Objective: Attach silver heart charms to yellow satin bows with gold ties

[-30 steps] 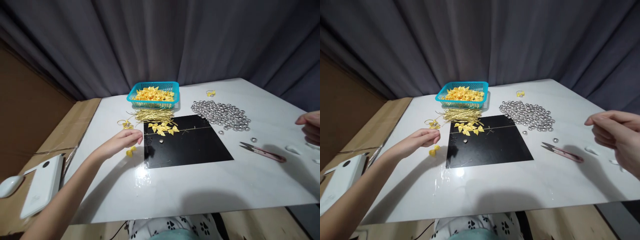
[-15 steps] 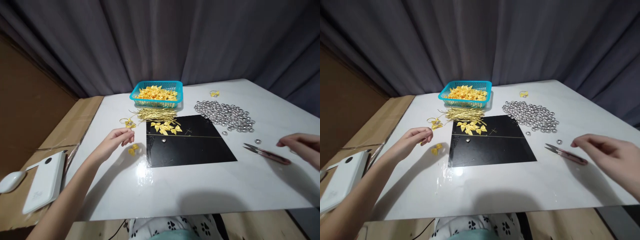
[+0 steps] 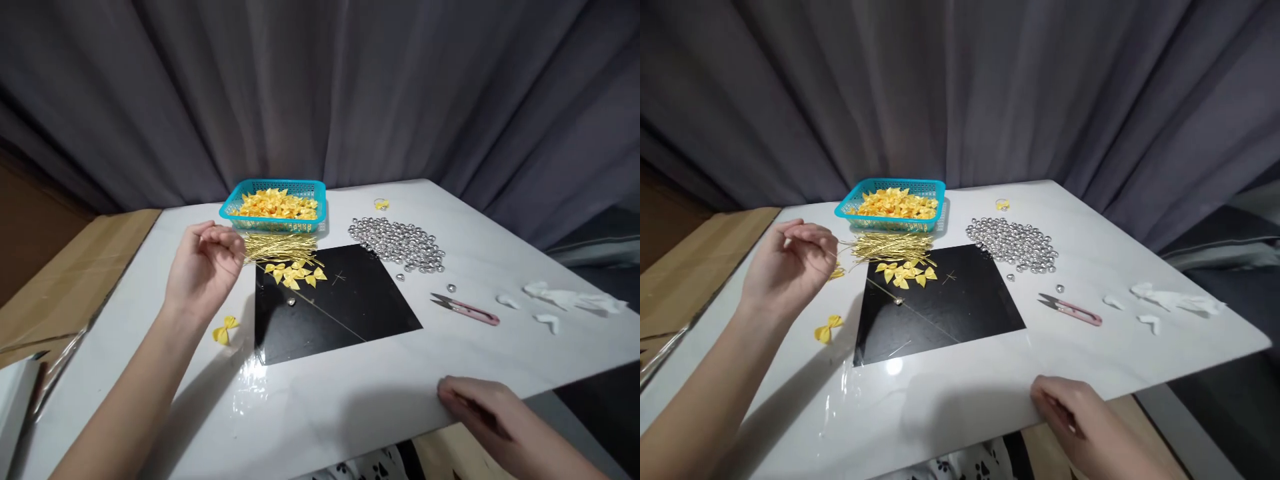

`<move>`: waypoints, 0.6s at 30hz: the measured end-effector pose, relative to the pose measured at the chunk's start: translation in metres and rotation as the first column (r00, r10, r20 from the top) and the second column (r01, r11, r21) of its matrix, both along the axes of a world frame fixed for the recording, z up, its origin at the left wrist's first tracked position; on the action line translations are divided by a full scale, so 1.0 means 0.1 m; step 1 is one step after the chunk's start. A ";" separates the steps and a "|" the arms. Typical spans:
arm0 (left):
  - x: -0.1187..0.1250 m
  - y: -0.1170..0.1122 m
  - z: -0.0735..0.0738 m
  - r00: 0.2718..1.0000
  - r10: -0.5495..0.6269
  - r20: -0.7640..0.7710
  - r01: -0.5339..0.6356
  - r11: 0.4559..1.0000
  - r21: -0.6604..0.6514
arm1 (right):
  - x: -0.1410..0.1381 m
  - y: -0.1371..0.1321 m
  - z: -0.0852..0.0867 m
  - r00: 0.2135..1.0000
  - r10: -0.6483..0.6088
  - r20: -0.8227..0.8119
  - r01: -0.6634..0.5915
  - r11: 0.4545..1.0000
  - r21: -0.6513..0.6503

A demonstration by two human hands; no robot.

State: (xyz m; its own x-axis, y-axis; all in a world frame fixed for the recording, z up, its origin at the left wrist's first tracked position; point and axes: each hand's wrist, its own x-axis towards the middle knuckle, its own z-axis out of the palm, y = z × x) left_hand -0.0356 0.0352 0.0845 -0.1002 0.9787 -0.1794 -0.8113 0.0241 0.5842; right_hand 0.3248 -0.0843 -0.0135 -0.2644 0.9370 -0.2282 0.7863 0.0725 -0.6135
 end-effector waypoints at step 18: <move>0.28 -0.15 0.27 0.931 -0.051 -0.361 0.028 0.997 -0.071 | 0.97 0.88 0.07 0.940 -0.224 0.256 0.174 0.963 0.205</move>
